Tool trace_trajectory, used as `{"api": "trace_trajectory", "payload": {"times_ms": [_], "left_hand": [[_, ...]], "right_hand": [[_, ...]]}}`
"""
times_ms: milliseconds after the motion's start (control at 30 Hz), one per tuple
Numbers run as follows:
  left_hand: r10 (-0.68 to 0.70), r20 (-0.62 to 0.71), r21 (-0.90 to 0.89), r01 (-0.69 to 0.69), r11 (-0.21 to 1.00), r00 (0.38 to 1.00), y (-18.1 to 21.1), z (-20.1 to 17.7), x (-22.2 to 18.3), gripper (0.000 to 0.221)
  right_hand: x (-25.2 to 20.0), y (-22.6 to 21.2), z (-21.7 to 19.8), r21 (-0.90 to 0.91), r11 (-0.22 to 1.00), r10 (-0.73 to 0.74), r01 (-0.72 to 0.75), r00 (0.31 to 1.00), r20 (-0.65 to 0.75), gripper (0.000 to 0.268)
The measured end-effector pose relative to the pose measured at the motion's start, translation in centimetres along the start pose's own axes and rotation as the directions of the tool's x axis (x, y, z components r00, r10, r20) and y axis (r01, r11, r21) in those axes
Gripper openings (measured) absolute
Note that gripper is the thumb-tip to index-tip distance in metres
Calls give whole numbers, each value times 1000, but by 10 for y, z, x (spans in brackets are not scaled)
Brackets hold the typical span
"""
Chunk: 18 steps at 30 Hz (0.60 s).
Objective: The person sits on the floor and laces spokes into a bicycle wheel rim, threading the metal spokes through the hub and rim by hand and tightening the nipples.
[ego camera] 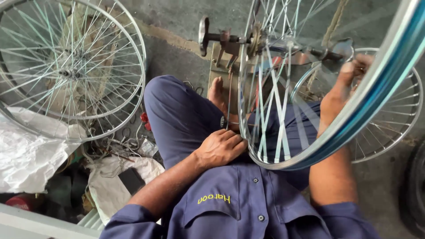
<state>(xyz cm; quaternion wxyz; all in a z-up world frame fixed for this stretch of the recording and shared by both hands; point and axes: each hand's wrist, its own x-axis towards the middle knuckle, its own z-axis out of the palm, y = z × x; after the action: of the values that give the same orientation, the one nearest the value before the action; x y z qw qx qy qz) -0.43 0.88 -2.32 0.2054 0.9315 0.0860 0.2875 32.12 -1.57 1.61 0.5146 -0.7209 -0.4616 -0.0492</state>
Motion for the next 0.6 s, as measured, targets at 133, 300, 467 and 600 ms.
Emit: {"api": "trace_trajectory", "payload": {"times_ms": [133,300,467,600], "left_hand": [[-23,32,-56,25,998,999,1,0,3,19],[-122,109,-81,131,988,986,1,-10,9,27],[-327,10,-110,326,939,945,8,-37,-9,22],[-488,-70,-86,482,872,870,14,-49,-30,18]], "right_hand": [[-3,94,10,-297,955,45,-31,998,41,26],[-24,184,43,-557,794,461,-242,837,294,28],[-16,211,92,-610,770,502,-186,766,401,31],[-23,199,98,-580,805,465,-127,743,482,33]]}}
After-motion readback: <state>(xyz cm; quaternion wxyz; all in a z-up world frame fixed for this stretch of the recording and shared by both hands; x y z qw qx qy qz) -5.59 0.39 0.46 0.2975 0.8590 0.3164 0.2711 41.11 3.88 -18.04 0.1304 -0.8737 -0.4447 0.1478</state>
